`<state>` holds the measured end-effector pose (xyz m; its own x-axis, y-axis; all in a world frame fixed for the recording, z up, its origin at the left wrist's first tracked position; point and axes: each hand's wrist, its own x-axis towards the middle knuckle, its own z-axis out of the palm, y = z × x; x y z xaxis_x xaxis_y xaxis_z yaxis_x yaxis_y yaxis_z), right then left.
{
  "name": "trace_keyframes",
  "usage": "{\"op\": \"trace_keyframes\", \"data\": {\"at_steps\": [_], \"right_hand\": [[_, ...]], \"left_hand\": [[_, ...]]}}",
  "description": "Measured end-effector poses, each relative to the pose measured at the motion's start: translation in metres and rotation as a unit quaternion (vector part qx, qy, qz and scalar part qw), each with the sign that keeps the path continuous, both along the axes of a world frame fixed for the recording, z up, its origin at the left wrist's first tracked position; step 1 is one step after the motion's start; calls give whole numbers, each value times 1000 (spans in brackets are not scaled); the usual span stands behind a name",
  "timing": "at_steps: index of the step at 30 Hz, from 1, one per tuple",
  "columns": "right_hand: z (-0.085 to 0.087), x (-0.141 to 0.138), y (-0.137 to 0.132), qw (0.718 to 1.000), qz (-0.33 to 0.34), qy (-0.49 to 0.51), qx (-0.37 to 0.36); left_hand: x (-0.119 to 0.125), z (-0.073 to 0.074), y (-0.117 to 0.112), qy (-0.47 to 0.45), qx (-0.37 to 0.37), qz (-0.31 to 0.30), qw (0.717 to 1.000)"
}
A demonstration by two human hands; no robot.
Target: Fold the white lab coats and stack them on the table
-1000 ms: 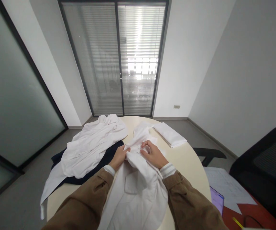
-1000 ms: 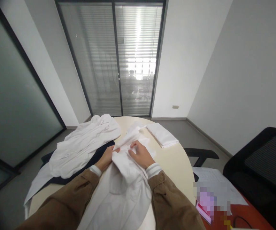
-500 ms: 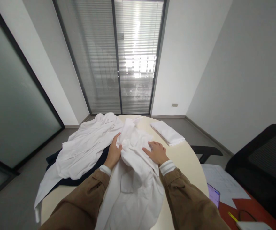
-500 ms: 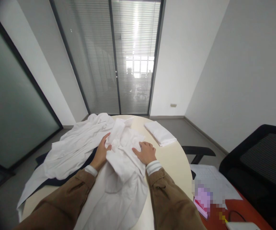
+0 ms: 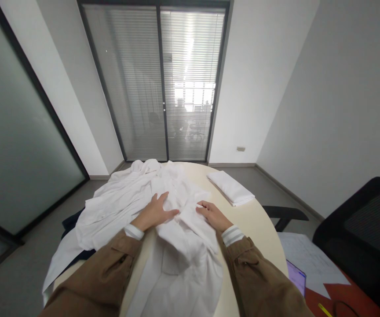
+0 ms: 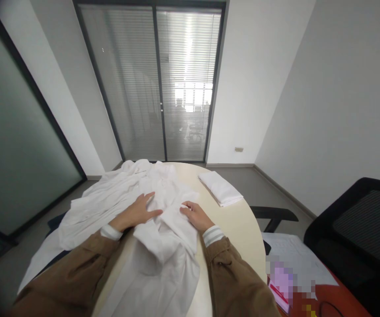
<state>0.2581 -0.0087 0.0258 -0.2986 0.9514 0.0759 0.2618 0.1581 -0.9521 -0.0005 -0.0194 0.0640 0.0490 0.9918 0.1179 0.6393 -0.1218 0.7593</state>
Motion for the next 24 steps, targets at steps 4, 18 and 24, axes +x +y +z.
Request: {"op": "trace_keyframes", "data": {"at_steps": [4,18,24], "right_hand": [[-4,-8,-1,999,12,11,31],[-28,5,25,931,-210,-265,140],[-18,15,27,959,-256,-62,102]], "left_hand": [[6,-17,-1,200,-64,-26,977],[0,-44,7,60,1,-29,998],[-3,-24,15,-58,59,-104,991]]}}
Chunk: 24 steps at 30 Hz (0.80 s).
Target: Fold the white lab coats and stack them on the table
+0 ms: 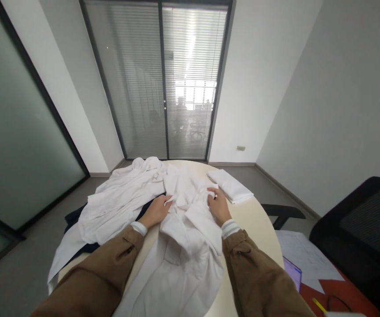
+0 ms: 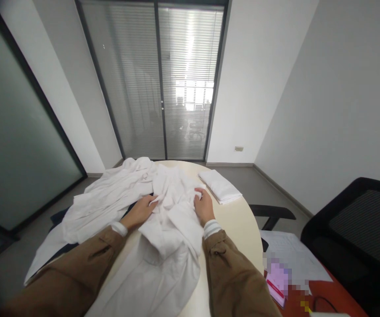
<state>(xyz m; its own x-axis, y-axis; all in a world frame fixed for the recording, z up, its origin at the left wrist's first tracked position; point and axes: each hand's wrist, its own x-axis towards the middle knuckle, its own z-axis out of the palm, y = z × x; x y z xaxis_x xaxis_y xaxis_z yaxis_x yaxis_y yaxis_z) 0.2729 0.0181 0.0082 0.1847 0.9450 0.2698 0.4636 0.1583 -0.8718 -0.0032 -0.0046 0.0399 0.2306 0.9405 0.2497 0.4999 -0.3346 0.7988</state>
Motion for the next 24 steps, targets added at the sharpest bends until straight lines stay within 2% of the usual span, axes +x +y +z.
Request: {"op": "trace_keyframes", "data": {"at_steps": [2,4,6,8,11,14,17,21,24], "right_hand": [[13,12,-1,998,-50,23,15],[31,30,-2,995,-88,2,41],[50,54,-2,992,-102,-40,67],[67,81,-2,987,-109,-81,81],[81,116,2,988,-91,-117,37],[79,134,8,990,-55,-133,-10],[65,137,12,986,-31,-159,-41],[48,134,11,984,-17,-177,-8],[45,134,9,983,19,-180,-36]], "left_hand": [[-7,9,10,-30,4,16,999],[-19,19,22,-60,-4,36,998],[-34,28,35,-68,-6,77,995],[-50,34,48,-34,26,129,991],[-71,35,64,8,38,181,983],[-78,27,72,-7,15,220,975],[-71,18,70,20,-12,243,970],[-60,17,58,138,-17,211,968],[-68,25,57,164,28,164,972]]}}
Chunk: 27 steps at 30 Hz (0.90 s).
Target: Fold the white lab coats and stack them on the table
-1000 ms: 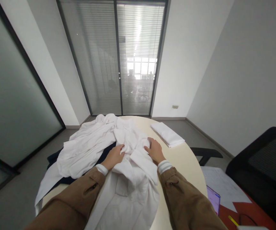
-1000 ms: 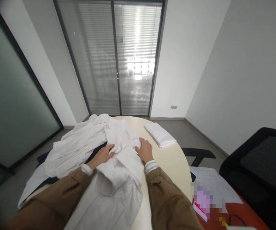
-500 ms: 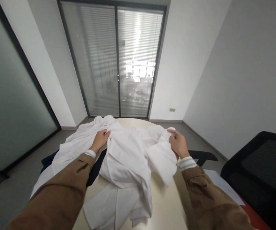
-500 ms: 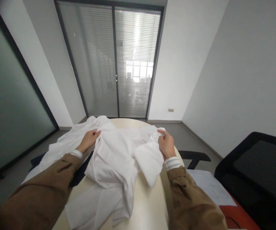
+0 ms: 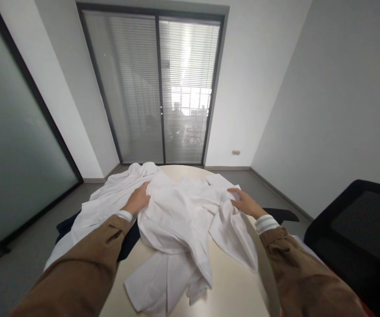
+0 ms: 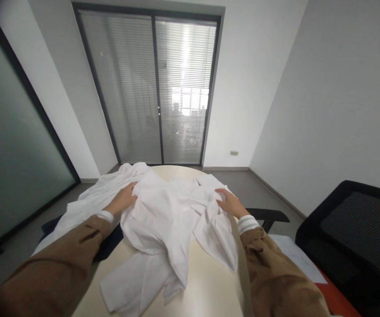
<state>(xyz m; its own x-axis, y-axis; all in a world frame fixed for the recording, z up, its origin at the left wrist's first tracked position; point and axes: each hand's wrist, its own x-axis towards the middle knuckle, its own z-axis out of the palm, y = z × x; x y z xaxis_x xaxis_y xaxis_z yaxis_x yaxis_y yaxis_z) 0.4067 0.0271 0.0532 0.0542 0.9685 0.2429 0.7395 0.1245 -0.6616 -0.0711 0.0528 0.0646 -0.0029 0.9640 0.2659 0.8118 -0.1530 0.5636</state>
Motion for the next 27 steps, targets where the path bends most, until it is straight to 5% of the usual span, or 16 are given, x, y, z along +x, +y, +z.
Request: {"op": "trace_keyframes", "data": {"at_steps": [5,9,11,13,16,18,21,27], "right_hand": [[16,3,3,997,-69,38,-3],[32,-9,-2,989,-108,12,104],[39,-25,-14,978,-97,-40,178],[43,-46,-32,979,-39,-69,189],[40,-78,-63,978,156,-103,95],[30,-92,-80,939,300,-162,41],[10,-100,-92,921,338,-194,19],[-10,-90,-87,923,310,-222,50]], "left_hand": [[-21,13,6,-72,104,99,987],[-6,24,-16,-38,209,103,972],[11,30,-41,-31,227,27,973],[31,34,-70,2,184,-121,976],[54,30,-106,123,135,-399,899],[63,19,-117,165,122,-471,858],[64,0,-111,172,98,-419,886],[40,-11,-69,160,25,-156,974]]}}
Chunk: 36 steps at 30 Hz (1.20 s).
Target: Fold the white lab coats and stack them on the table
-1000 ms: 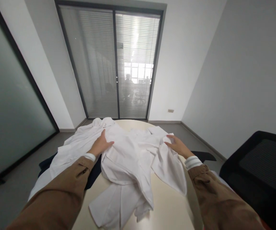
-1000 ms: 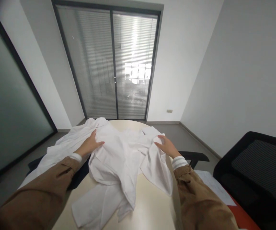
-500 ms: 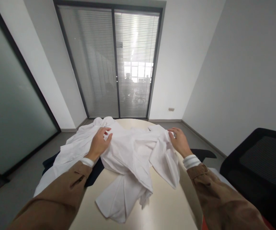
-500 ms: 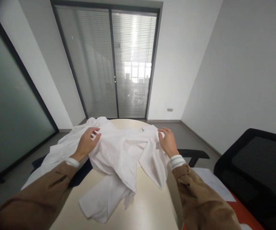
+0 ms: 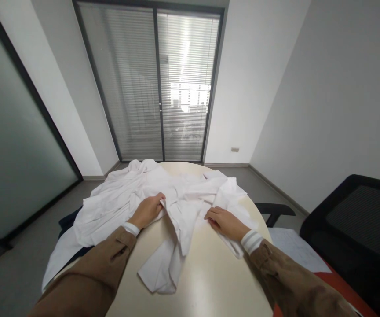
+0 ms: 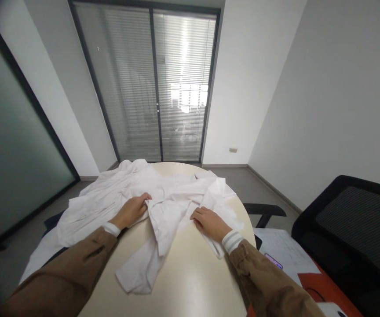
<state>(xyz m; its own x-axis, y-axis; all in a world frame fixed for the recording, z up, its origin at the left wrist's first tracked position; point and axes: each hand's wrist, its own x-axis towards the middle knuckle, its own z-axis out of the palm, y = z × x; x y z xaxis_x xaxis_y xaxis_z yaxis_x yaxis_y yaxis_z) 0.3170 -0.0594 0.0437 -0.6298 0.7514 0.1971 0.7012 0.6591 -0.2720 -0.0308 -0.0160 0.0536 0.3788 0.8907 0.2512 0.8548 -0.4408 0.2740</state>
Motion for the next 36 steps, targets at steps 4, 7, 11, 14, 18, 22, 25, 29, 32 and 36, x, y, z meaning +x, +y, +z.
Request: {"op": "trace_keyframes", "data": {"at_steps": [4,7,11,14,18,22,25,29,32,36], "right_hand": [[7,16,5,999,18,-46,7],[17,30,7,996,3,-88,-1],[27,28,4,993,-12,-121,0],[28,13,-7,995,36,-94,-5],[19,-4,-21,995,93,-42,-12],[5,-7,-25,998,61,6,-11],[-6,-5,-24,996,52,71,-15],[-15,3,-21,979,43,200,-28],[-20,12,-17,963,31,268,-12],[-21,15,-12,960,-2,281,-1]], "left_hand": [[-15,2,17,-27,25,116,993],[-20,2,21,-56,10,134,989],[-11,10,11,-79,18,136,987],[2,23,-10,-91,9,81,993],[21,28,-35,-157,-79,-7,984],[33,13,-41,-336,-145,-124,922],[36,-5,-40,-307,-113,-207,922],[35,-29,-34,-170,-9,-219,961],[32,-38,-26,-99,31,-204,973],[28,-33,-23,-52,37,-188,980]]}}
